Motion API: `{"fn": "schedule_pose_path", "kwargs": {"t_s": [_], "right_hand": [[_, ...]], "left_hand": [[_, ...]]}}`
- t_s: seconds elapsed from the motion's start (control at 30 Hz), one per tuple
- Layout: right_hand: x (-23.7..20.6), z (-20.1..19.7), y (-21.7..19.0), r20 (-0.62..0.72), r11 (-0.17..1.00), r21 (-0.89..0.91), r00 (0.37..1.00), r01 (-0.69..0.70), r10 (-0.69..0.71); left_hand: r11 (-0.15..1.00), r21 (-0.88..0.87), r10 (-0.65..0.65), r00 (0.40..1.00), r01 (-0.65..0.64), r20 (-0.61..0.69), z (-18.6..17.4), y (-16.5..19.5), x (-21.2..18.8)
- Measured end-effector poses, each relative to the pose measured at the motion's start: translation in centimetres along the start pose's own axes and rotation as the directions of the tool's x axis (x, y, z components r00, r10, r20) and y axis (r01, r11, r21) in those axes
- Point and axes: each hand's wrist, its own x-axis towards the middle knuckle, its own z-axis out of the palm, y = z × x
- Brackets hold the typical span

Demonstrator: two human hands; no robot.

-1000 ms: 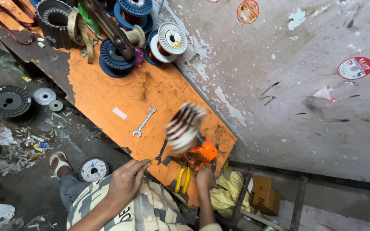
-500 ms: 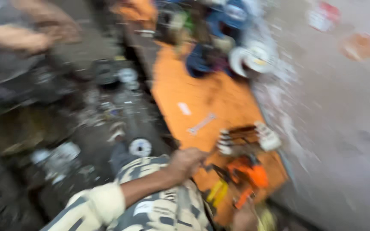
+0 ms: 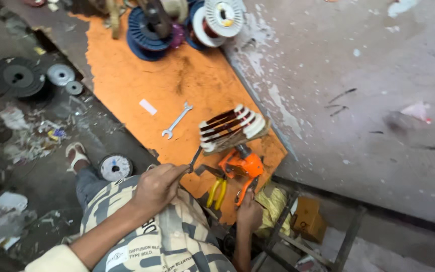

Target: The person operates a manual coil winding machine, rotating the crank to wind copper wire onto a stator core clamped in a vise. They periodically stop to adjust the wire placement and trim excess wire with scissors.

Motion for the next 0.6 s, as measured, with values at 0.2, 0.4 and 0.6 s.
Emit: {"fn": "schedule_pose_path", "kwargs": {"t_s": [0.2,0.4,0.6], "right_hand": [[-1.1,-2.2,-1.6,0.088,0.998,0.064,0.996,0.000,-0.005],[-0.8,-2.9,-1.7,0.134,0.999,0.025,0.991,0.020,-0.023],[-0.9,-3.3,-1.3,0.193,0.998,0.052,0.980,0.033,-0.043]], "left_hand": [[1.000,0.016,0.018,1.000,-0.018,0.003,-0.9,1.3,1.2],[0.999,0.036,-0.001,1.000,0.001,0.001,-0.6,1.2,0.9],[0.999,0.042,0.013,1.000,-0.013,-0.011,-0.2,1.1,0.5]]}}
